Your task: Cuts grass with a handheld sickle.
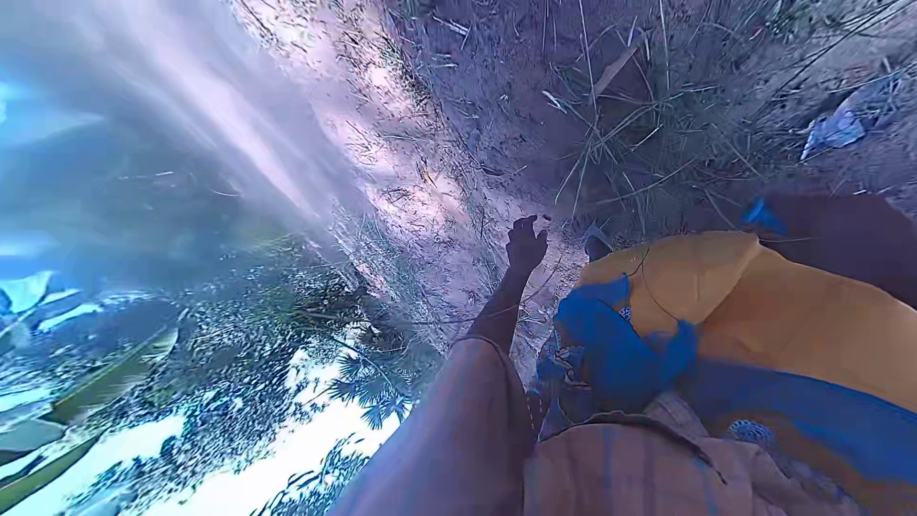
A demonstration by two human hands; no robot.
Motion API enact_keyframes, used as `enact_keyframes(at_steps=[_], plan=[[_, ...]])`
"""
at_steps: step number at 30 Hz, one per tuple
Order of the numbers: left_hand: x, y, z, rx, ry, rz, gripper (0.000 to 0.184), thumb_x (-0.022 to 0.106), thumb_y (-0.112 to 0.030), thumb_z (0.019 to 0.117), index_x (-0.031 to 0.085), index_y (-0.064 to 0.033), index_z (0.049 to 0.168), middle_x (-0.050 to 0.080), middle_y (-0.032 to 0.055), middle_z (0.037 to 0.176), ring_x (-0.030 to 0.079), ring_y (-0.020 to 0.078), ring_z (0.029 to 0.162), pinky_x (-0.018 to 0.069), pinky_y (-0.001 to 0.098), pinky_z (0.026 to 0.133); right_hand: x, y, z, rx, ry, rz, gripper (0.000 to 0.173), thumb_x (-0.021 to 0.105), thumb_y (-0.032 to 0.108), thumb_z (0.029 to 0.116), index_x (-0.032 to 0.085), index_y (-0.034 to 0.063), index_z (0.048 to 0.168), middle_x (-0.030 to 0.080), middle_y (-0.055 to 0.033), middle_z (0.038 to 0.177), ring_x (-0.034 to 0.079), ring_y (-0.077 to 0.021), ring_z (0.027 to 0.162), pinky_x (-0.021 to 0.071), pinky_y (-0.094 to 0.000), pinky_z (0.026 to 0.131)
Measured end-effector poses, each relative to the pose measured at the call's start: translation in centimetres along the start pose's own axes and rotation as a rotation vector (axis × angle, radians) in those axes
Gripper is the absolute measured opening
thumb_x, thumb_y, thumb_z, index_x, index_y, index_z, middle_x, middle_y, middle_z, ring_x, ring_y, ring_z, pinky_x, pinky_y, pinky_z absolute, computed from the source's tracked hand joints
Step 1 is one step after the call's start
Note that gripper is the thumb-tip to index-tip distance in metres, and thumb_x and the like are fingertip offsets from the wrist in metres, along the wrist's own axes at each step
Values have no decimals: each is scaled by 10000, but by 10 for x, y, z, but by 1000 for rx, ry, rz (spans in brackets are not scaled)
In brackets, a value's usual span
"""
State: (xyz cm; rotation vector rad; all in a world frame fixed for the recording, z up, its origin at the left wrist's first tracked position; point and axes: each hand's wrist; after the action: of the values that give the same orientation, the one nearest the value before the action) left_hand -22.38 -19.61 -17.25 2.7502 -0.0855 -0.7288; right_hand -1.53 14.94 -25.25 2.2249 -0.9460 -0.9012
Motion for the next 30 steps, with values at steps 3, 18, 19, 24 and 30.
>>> enact_keyframes(at_steps=[3,18,19,24,30], plan=[[7,-57,-23,185,245,307,365,440,-231,1099,629,-13,1323,607,252,1376,580,439,1293,460,666,1027,25,-20,-105,85,-144,270,458,557,300,947,598,-105,1157,640,-319,797,646,-523,685,455,-672,566],[25,-321,13,579,-244,744,959,731,-129,866,184,-65,1651,162,256,1697,108,469,1572,163,691,1207,93,36,-176,867,-739,1143,517,627,167,961,470,-127,1356,594,-78,893,571,-32,615,521,-215,595],[16,-313,17,534,-289,738,918,726,-125,876,224,-60,1642,196,243,1694,94,466,1575,118,698,1199,97,38,-174,855,-693,1086,525,623,179,969,474,-127,1369,612,-124,923,585,-70,635,527,-250,606],[-17,-290,1,411,-120,732,458,514,-212,1064,518,63,1430,516,321,1454,511,487,1357,444,645,1071,112,40,-168,757,-504,867,502,636,212,990,535,-124,1350,680,-321,982,684,-431,824,520,-597,782],[-2,-282,-9,374,-54,640,372,435,-164,1087,558,36,1376,569,274,1417,588,454,1284,484,654,1001,76,16,-109,515,-446,691,412,602,196,1007,553,-133,1250,652,-340,905,659,-508,835,480,-650,744]])
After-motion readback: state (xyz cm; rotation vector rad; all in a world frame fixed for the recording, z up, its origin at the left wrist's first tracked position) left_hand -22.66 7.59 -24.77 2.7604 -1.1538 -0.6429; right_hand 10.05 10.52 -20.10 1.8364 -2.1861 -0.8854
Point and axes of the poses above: each hand's wrist, its own z-axis towards the middle knuckle, its own x-axis out of the palm, y = z × x
